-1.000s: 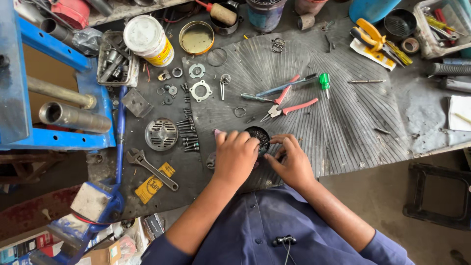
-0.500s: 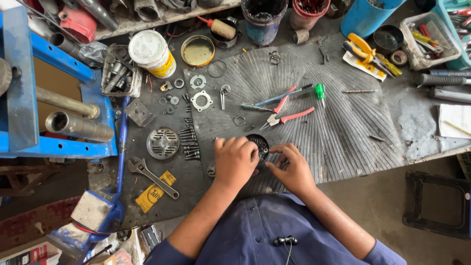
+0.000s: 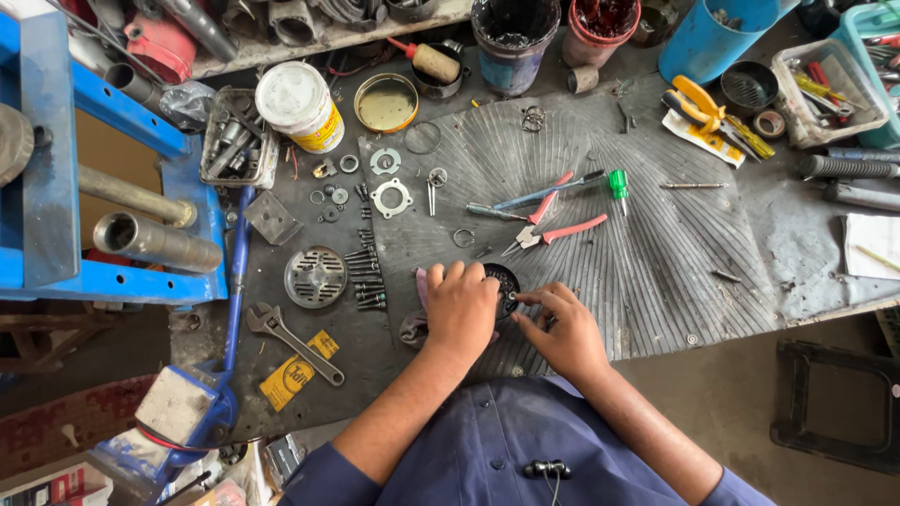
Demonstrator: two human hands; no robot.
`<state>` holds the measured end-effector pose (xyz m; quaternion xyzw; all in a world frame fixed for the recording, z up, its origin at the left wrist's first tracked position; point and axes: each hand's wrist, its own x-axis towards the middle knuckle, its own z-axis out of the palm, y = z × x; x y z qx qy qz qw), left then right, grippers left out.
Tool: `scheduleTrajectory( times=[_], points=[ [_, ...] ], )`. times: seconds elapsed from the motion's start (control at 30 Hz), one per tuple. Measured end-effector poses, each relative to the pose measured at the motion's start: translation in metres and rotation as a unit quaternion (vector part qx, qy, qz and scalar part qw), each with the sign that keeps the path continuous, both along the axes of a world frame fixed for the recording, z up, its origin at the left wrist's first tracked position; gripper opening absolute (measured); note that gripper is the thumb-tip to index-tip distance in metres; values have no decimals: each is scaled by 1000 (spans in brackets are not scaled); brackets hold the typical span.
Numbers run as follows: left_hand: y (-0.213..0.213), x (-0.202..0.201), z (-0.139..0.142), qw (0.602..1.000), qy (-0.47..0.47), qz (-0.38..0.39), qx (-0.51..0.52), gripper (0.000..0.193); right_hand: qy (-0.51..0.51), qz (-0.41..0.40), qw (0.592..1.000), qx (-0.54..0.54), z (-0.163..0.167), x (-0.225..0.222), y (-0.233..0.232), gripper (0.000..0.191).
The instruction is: The person picks up small metal hardware parts such as bolts, washers and rings from the workbench one at a time, wipes some with a rag, and places them into a round parts tray. At the start they carry a plastic compartment organizer box and set it on the shelf above the bench.
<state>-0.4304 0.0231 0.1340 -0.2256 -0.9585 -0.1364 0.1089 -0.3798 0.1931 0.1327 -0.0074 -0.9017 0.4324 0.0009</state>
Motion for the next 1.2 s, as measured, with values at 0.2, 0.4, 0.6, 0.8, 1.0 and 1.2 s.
scheduleTrajectory(
  times=[0.2,0.4,0.6,0.8,1.0,1.2],
  points=[
    [-18,8,12,957,-95,30,271,11,36,37,996,-74,-1,3,9,27],
    [-46,49,11,761,-392,-10,517,13,130,174,969,-119,1,3,12,27],
    [-62,64,0,810,-326,-27,487,14,186,260,942,-107,-2,3,-4,21],
    [-65,64,1,811,-319,-21,490,15,196,259,942,-88,-7,5,-8,27],
    [-67,64,7,879,-244,-8,410,35,190,253,947,-55,-13,8,-5,24],
    [-85,55,9,985,-48,4,164,36,96,174,975,-101,-14,9,-3,19]
  ],
)
